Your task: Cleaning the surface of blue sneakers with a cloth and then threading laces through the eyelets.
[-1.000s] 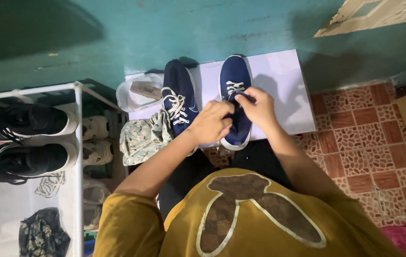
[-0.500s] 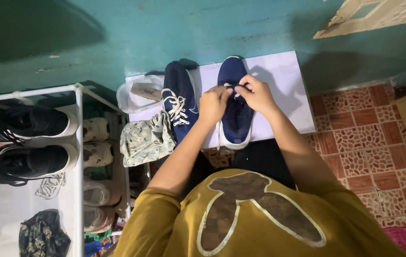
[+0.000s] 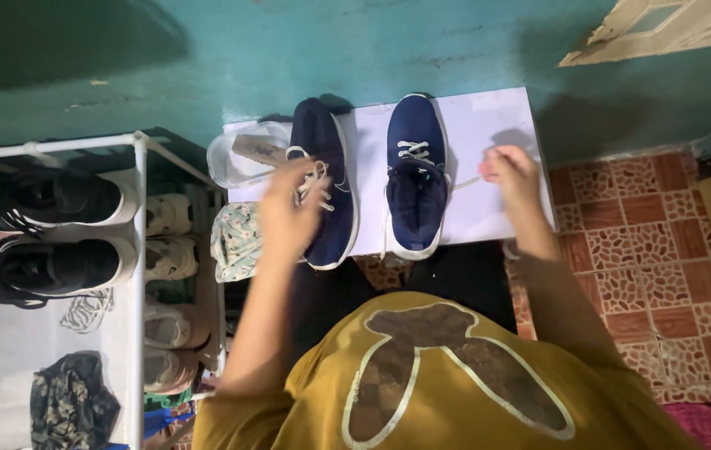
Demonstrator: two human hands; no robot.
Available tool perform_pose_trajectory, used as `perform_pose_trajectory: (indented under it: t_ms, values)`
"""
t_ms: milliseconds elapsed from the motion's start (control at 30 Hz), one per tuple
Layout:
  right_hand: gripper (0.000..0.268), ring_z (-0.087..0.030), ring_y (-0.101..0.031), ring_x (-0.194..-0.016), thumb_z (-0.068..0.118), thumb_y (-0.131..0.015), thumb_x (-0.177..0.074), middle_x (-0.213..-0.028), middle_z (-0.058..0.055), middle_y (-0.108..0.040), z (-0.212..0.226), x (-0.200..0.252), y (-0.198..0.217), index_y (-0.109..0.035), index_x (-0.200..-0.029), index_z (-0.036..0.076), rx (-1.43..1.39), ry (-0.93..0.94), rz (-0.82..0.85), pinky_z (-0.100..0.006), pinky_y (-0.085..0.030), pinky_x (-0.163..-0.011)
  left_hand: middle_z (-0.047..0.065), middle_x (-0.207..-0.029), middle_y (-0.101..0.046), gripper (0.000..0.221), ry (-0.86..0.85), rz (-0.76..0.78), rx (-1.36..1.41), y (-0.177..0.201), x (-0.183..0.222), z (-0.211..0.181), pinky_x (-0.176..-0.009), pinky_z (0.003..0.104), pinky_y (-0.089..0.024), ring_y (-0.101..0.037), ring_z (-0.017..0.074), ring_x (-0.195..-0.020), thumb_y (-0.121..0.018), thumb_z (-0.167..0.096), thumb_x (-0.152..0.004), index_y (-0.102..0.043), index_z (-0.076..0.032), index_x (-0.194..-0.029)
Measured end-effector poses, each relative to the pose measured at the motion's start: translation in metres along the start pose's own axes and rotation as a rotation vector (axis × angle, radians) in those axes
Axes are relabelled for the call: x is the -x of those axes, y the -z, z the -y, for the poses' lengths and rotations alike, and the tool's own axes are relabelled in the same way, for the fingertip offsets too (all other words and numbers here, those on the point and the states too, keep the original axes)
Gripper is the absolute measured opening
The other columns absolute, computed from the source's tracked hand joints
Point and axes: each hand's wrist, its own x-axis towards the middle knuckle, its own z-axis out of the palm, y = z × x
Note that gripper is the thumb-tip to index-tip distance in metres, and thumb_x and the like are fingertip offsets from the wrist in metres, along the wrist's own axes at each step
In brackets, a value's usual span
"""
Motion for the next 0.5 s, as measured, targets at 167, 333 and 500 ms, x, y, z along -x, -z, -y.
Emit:
perform_pose_trajectory:
  t_ms: [167, 333, 500]
  values:
    - [0.013, -0.017, -0.075, -0.076, 0.017, -0.068, -0.100, -0.084, -0.012, -0.071, -0.004, 0.005, 0.039, -0.068, -0.113, 0.014, -0.135, -0.046, -0.140, -0.026, -0.063, -0.069, 0.030, -0.141, -0.044, 0.084, 0.358, -0.009, -0.549, 0.062, 0.067, 0.087, -0.103, 0.062, -0.043, -0.047, 0.0510, -0.129, -0.092, -0.033, -0.067, -0.055, -0.015, -0.140]
    - [0.012, -0.018, -0.077, -0.077, 0.016, -0.068, -0.104, -0.086, -0.013, -0.073, -0.008, 0.013, 0.045, -0.064, -0.115, 0.016, -0.239, -0.025, -0.124, -0.027, -0.065, -0.068, 0.034, -0.160, -0.031, 0.071, 0.755, 0.218, -0.420, 0.051, 0.106, 0.127, -0.106, 0.062, -0.045, -0.047, 0.0574, -0.133, -0.078, -0.025, -0.083, -0.054, -0.027, -0.150]
    - [0.024, -0.011, -0.066, -0.083, 0.005, -0.061, -0.098, -0.101, -0.005, -0.070, 0.033, 0.046, 0.042, -0.063, -0.122, 0.012, -0.276, 0.046, -0.003, -0.020, -0.057, -0.079, 0.008, -0.097, -0.077, 0.015, 0.502, -0.218, -0.171, 0.064, 0.120, 0.143, -0.083, 0.033, -0.054, -0.069, 0.0240, -0.084, -0.067, -0.010, -0.085, -0.075, -0.005, -0.096]
